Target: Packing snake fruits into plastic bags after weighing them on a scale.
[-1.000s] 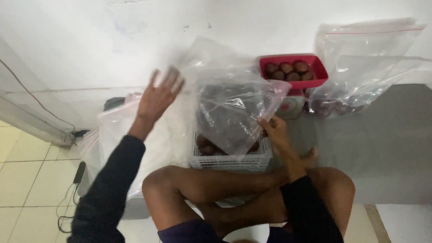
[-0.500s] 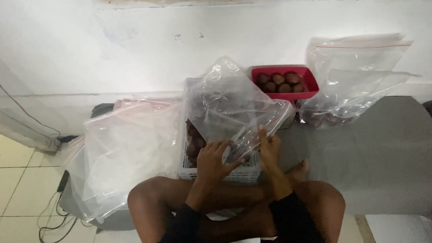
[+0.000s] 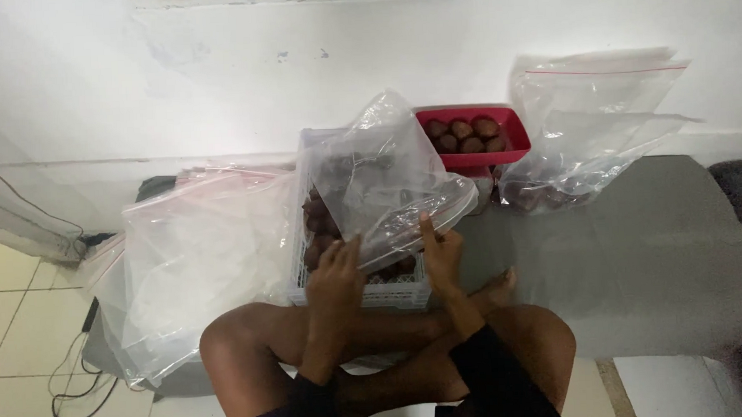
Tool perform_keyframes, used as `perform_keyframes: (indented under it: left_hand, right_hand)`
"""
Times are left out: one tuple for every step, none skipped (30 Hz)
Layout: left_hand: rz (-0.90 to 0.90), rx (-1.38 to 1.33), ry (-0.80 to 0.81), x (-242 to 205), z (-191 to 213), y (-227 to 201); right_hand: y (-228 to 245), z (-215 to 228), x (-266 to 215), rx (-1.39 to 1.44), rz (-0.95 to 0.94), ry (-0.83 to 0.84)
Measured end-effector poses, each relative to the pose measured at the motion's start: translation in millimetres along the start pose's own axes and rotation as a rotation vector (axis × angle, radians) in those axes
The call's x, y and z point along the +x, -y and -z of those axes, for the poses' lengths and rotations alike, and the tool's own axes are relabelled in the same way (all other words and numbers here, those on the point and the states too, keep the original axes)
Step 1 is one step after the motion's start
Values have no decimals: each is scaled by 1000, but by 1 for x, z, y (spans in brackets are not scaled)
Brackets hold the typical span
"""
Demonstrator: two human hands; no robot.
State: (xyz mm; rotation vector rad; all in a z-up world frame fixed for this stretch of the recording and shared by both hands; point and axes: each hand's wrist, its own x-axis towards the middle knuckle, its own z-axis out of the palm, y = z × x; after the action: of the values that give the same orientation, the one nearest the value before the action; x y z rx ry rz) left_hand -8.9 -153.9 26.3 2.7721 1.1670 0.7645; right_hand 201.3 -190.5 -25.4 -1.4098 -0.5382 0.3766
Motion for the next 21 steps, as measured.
perform_keyframes:
  left_hand:
    - [65,95,-70,0,-4,10]
    - [131,189,-134,-3,-7,20]
    - [132,187,-131,-3,6,21]
    - [343,168,-34,0,19,22]
    - [553,149,62,4,31,24]
    - [554,146,66,1,20,33]
    - [558,117,-22,-1,8,43]
    - [561,89,-106,-5,-3,53]
    - [561,89,-99,-4,11,42]
    - [660,-127,-69,2,26,33]
    - [754,-346,-38,7,40,23]
    - [750,-349,-25,3,34,28]
    - [813,-346,-64,-1,27,33]
    - [874,-347,-99,-4,18,36]
    - [868,-355,-81,-6,21,28]
    - [852,-618,-211,-6,25,21]
    - [829,-882,-341,-7,29,13]
    - [824,-890,-331,-6,31,6]
    - [908,-960,-309,-5,33,0]
    - [999,-1023,-290,-8,37,-5]
    - [1001,-1024,-284,-6,38,-7]
  right_hand:
    - [-2,0,1,-29,28,28]
    - [-5,3,-1,-61,51,55]
    - [20,-1,-13,-64,48,54]
    - [46,-5,-22,-87,29,70]
    - [72,-10,-31,-110,9,85]
    - [54,-9,-26,-114,7,84]
    - [37,-8,-22,-126,45,196]
    - [18,-7,-19,-136,78,306]
    - [39,-4,-24,-139,72,304]
    - [61,-4,-27,-178,67,282]
    - [82,-3,-29,-217,62,260]
    - [66,1,-23,-223,54,251]
    - [49,6,-16,-150,61,191]
    - [32,15,-10,-84,68,125]
    - [52,16,-19,-95,61,110]
    - [72,14,-26,-188,56,123]
    - [92,13,-34,-280,49,135]
    - [76,16,-26,-286,48,123]
    - [60,19,-20,-357,92,110]
    - [43,20,-15,-426,133,106]
    - [38,22,-9,-430,128,104]
